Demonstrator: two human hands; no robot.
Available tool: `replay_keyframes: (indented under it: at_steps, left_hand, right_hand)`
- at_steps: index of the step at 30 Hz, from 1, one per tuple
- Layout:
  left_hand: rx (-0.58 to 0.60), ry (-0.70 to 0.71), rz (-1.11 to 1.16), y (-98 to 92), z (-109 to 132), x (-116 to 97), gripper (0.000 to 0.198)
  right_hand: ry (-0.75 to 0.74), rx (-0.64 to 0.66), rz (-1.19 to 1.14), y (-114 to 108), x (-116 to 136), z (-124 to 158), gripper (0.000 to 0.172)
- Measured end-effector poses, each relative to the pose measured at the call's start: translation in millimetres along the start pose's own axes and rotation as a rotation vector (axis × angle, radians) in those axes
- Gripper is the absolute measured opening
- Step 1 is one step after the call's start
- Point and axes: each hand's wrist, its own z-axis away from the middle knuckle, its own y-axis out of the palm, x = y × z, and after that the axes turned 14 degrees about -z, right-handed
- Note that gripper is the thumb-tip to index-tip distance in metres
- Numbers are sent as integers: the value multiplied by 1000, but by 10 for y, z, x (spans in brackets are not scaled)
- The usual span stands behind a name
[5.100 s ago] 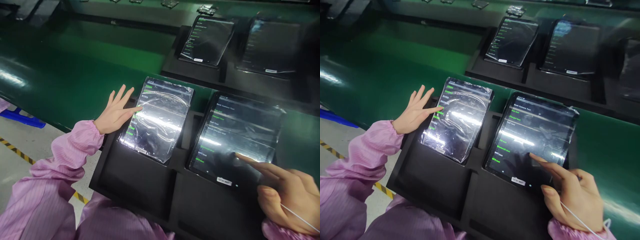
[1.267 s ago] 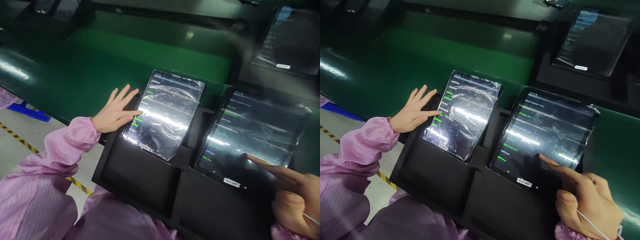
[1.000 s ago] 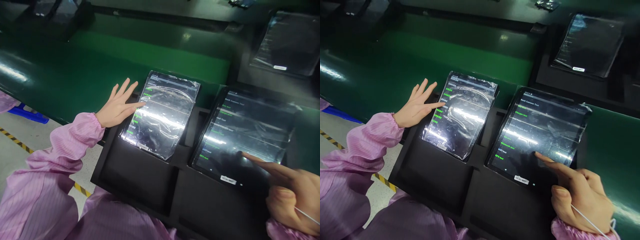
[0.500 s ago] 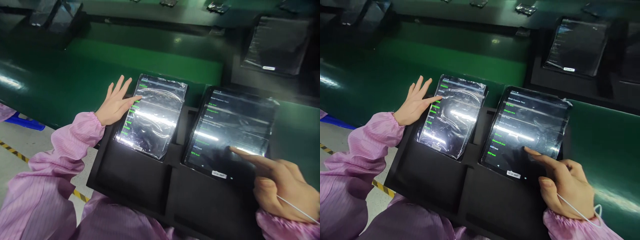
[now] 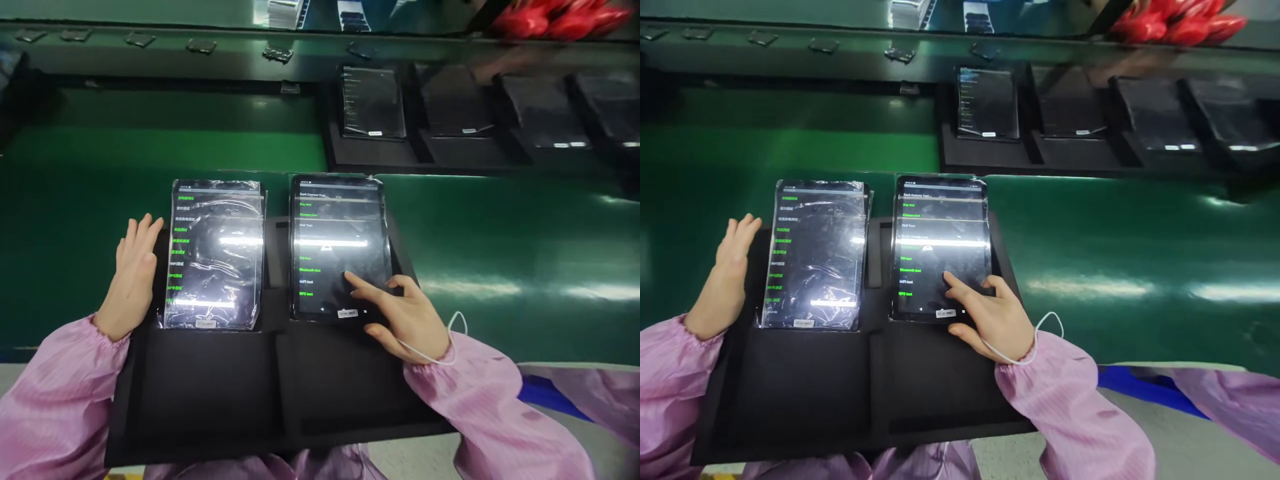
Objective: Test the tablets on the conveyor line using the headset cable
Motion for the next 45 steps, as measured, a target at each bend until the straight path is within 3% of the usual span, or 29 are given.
replay_keyframes:
  at_steps: [13,17,24,34,41,45]
  left_hand:
    - [-58,-35,7,76,-43,65,60]
    - [-53,-22,7,72,-52,60,60]
    - [-55,-40,8,62,-61,66,60]
    - [-62,-34,20,52,-67,74,61]
    - [-56,-38,13,45,-60,71,61]
    - [-58,-44,17,52,-65,80,62]
  right_hand:
    - [-40,19,-171,17,205,158,45]
    - [-63,-15,-158,-40,157,97,45]
    - [45,-67,35,-99,-19,-236,51]
    - [-110,-44,-167,-29,80,-57,45]
    - [21,-58,-43,-38,26,-142,44]
    - [-37,-49,-125,0,36,-79,41]
